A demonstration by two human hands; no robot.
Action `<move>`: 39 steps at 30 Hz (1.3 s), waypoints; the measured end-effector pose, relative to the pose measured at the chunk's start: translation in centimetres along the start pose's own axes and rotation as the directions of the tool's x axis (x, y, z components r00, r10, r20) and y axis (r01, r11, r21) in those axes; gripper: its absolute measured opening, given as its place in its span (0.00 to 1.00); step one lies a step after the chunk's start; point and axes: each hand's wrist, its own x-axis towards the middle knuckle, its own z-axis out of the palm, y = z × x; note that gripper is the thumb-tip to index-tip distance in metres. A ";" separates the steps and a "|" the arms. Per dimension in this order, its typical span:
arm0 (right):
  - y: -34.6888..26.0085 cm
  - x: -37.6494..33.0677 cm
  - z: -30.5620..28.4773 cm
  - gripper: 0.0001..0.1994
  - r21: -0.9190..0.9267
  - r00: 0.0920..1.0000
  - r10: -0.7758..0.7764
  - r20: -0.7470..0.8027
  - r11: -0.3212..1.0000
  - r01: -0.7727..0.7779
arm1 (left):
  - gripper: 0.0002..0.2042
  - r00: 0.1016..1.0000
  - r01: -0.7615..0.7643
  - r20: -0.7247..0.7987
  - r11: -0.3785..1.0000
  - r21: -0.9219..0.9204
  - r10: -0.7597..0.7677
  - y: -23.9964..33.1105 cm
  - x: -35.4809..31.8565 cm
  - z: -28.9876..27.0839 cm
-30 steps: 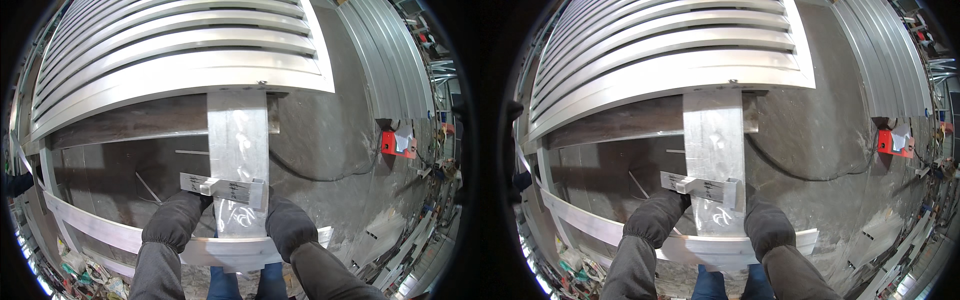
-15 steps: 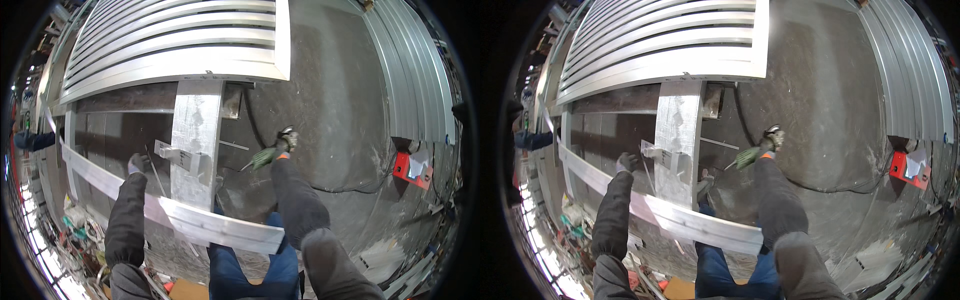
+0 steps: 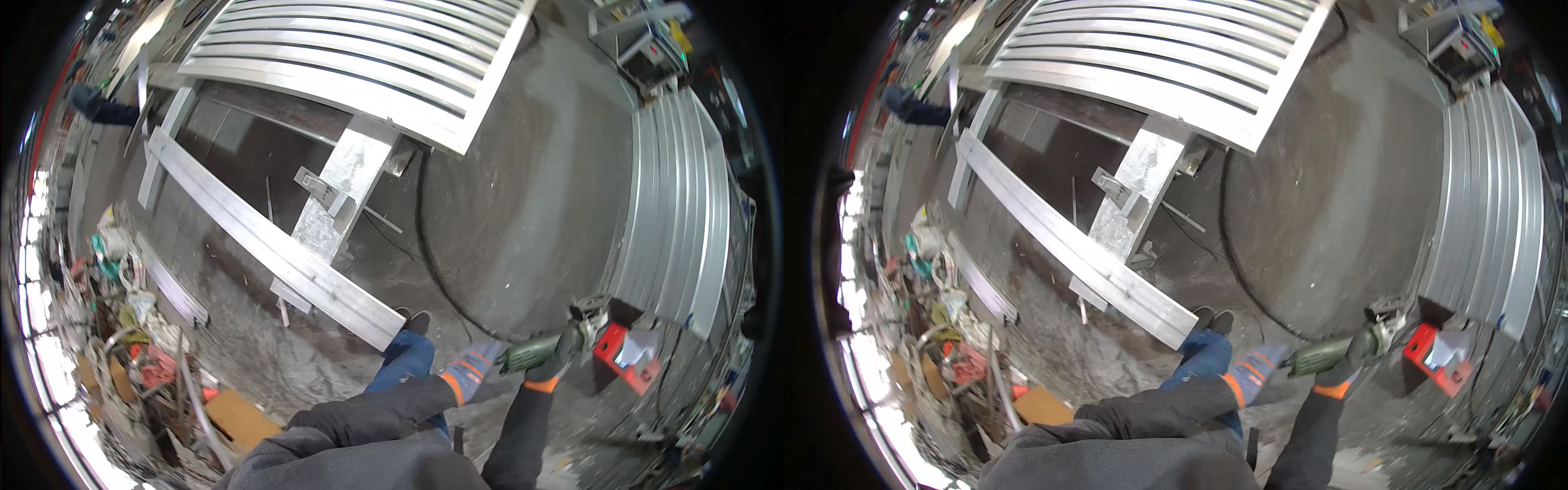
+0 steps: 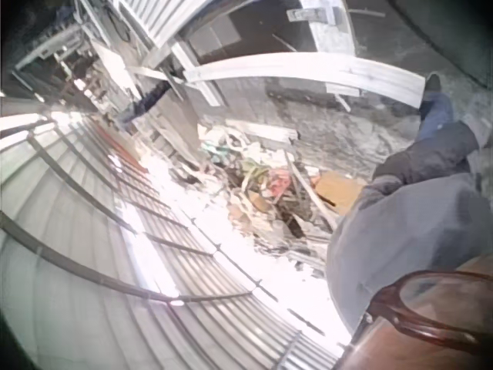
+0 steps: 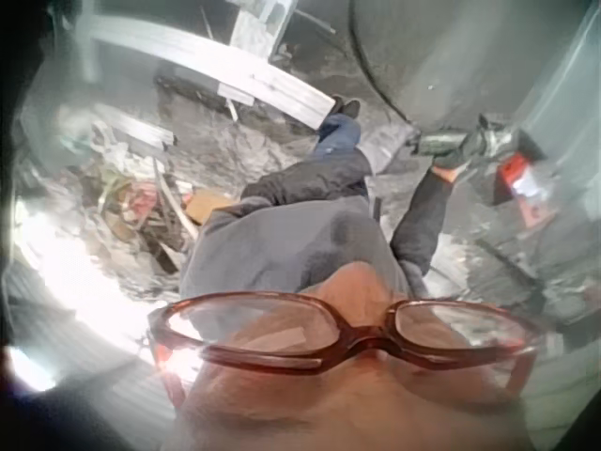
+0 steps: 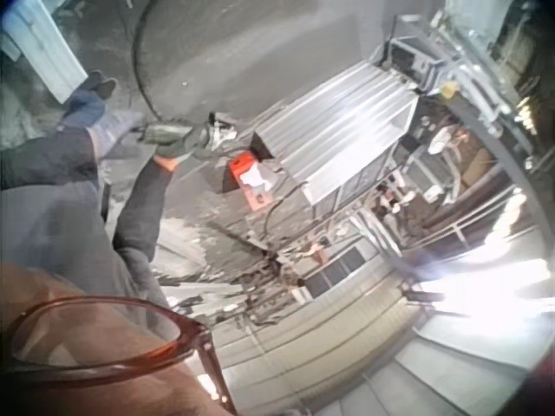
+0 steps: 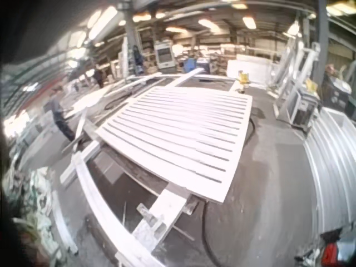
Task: The person welds metal slats to a frame, then uses a drill to fasten components and an angle grinder to smooth edges. The person handles metal slats, a frame, and various tools to assemble a metal grille.
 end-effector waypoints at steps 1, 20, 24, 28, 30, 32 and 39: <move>-1.3 -1.3 0.4 0.22 -0.008 0.999 -0.031 0.027 0.999 0.032 | 0.36 0.998 0.042 -0.041 0.996 -0.075 -0.045 1.4 1.0 1.8; -14.2 20.5 21.4 0.23 -0.216 0.739 0.441 0.509 0.897 -0.387 | 0.20 0.980 0.195 0.200 0.282 -0.939 -0.010 9.8 22.9 -11.8; -15.8 25.7 27.9 0.20 -0.325 0.659 0.530 0.533 0.848 -0.418 | 0.19 0.998 0.043 0.053 0.269 -0.962 0.030 10.0 28.1 -14.6; -14.8 32.4 33.3 0.17 -0.501 0.521 0.607 0.600 0.793 -0.347 | 0.16 0.978 -0.187 -0.205 0.252 -0.949 -0.048 8.8 34.5 -15.4; -13.7 36.2 36.1 0.17 -0.632 0.415 0.662 0.624 0.740 -0.232 | 0.12 0.938 -0.237 -0.294 0.282 -0.930 -0.183 8.3 38.1 -15.7; -12.7 39.7 39.3 0.16 -0.766 0.399 0.756 0.519 0.618 -0.176 | 0.07 0.908 -0.181 -0.255 0.239 -0.954 -0.333 7.5 41.0 -16.3; -13.5 42.7 47.4 0.17 -0.856 -0.079 0.855 0.513 0.516 0.032 | 0.11 0.600 -0.622 -0.487 0.013 -0.783 -0.635 9.4 50.9 -16.3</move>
